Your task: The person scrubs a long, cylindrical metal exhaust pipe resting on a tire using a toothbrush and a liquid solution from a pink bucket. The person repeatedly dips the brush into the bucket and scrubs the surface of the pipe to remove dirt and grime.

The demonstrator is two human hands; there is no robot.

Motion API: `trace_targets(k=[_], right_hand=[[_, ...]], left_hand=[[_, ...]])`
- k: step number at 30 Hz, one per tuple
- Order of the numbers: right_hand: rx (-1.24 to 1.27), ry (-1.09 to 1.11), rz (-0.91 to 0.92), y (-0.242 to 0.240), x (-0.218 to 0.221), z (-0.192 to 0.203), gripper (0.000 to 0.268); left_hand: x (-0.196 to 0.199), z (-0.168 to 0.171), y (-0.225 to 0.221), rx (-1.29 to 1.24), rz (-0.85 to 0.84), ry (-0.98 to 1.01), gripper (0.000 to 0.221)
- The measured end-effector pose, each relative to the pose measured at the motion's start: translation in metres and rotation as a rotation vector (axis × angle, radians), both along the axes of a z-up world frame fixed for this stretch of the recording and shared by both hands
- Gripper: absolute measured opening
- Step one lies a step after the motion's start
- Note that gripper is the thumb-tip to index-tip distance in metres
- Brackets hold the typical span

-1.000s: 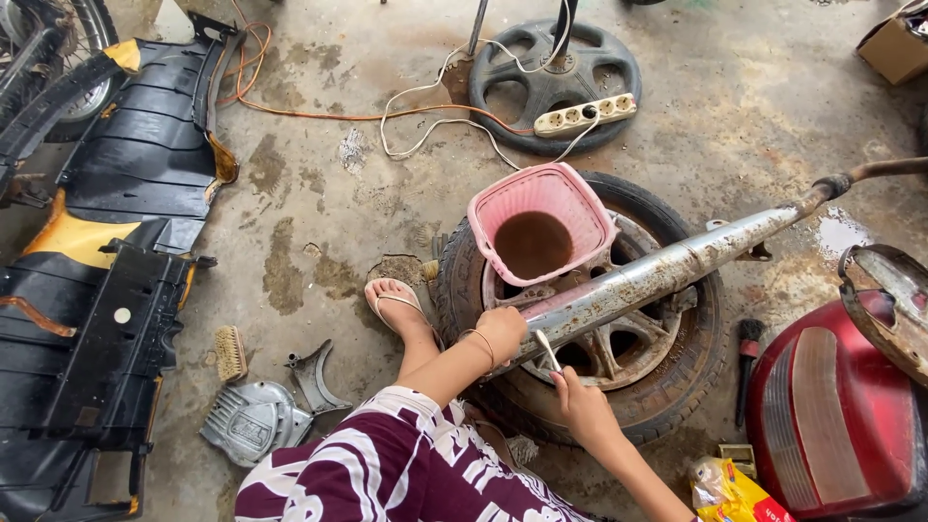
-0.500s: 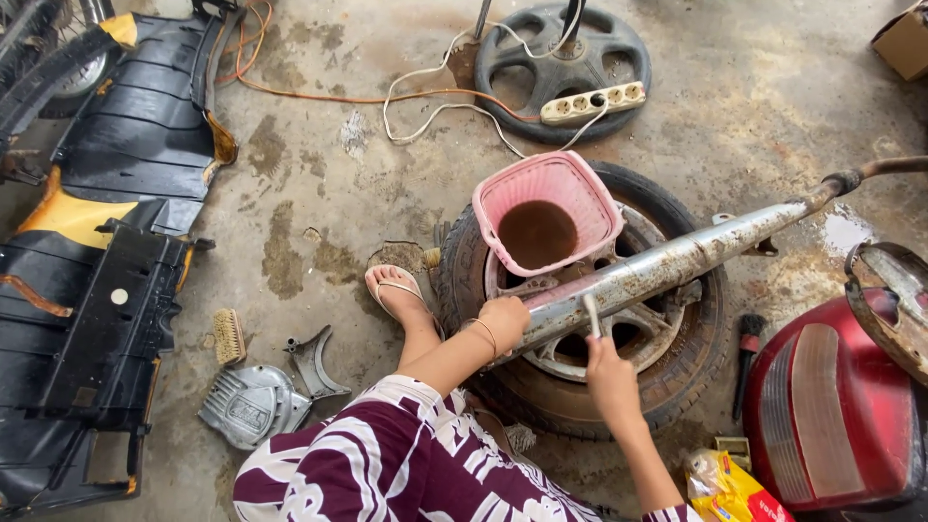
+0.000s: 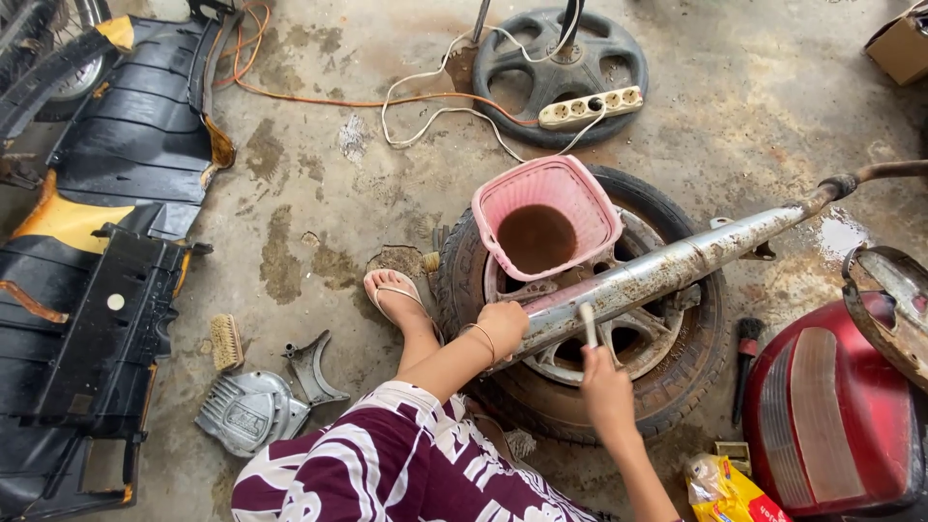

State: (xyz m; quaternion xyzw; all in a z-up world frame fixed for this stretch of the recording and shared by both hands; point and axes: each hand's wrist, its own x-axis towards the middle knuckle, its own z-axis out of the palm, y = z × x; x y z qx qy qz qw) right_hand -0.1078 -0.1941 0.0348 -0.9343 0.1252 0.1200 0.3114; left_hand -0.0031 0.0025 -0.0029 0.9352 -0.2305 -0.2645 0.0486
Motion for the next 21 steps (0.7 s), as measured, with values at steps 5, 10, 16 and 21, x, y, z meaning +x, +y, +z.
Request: trace_targets(k=[5, 10, 16, 21], right_hand=[[-0.175, -0.159, 0.228, -0.001, -0.023, -0.047, 0.026], [-0.279, -0.141, -0.040, -0.011, -0.011, -0.034, 0.031], [-0.262, -0.087, 0.285, -0.013, -0.002, -0.047, 0.032], [-0.132, 0.050, 0.036, 0.002, 0.008, 0.008, 0.037]], left_hand=[[0.005, -0.002, 0.000, 0.012, 0.004, 0.003, 0.033], [0.003, 0.002, 0.000, 0.001, 0.028, 0.014, 0.031], [0.004, 0.000, -0.002, 0.028, 0.024, 0.036, 0.037], [0.004, 0.014, 0.002, 0.031, -0.012, 0.039, 0.039]])
